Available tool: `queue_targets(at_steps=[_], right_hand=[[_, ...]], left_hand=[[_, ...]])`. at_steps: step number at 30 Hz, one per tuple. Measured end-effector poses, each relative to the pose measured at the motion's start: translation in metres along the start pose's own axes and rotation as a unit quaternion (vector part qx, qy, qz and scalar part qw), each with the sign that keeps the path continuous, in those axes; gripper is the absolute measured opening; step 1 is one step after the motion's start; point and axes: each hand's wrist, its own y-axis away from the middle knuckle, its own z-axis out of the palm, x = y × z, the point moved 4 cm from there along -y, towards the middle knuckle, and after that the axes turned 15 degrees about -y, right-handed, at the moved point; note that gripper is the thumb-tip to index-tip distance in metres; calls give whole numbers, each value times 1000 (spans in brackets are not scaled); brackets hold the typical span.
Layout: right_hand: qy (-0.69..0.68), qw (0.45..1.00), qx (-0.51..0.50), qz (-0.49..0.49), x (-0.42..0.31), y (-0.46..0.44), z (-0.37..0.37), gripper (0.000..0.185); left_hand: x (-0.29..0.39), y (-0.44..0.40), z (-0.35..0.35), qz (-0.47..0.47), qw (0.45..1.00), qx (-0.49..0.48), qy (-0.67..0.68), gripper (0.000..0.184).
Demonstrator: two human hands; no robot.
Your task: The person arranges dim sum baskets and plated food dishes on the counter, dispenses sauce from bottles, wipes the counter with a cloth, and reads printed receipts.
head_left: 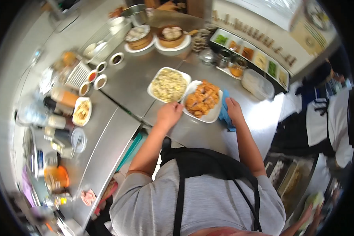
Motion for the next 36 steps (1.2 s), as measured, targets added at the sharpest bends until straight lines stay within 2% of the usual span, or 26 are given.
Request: queue_targets(at_steps=[2,4,6,10,12,15,16,18,21,23,24,26,29,32,36], right_hand=[[100,995,-30,4,-4,14,10,31],[120,989,-78,40,-4,23,5,27],[133,987,-68,55,-3,29,-12,26],[197,974,-26,-110,-17,38,-45,30],[338,905,37,-255,-11,47,-56,37],[489,842,15,-229,1,77,-39,45],[518,818,-8,-250,-3,92,-23,45],[511,817,-64,-260,2,111,-3,40],[438,835,-135,-303,11,135,38,29],[404,836,-152,-337,19,143,76,28],[378,837,-191,-347,19,143,97,28],[363,838,-264,-309,24,132,135,31],[409,812,-222,-352,23,118,198,34],[416,798,-212,-382,31,103,253,36],[469,758,-231,-391,34,81,323,34]], left_hand=[[-11,10,9,-16,998,-45,28,31],[-23,19,15,-30,997,-50,47,31],[-38,28,18,-51,995,-50,64,30],[-63,44,18,-79,993,-49,68,29],[-73,51,23,-75,995,-32,65,28],[-79,58,28,-66,996,-42,49,29],[-82,60,27,-59,996,-42,42,29],[-86,65,23,-58,996,-42,51,30],[-94,68,16,-46,996,-24,69,29],[-108,71,10,-35,996,-7,76,29],[-115,71,6,-40,996,-9,83,29],[-137,77,-5,-64,994,-7,91,28],[-179,95,-34,-77,992,55,84,28],[-237,125,-61,-132,978,124,108,28],[-312,180,-87,-258,954,137,74,28]])
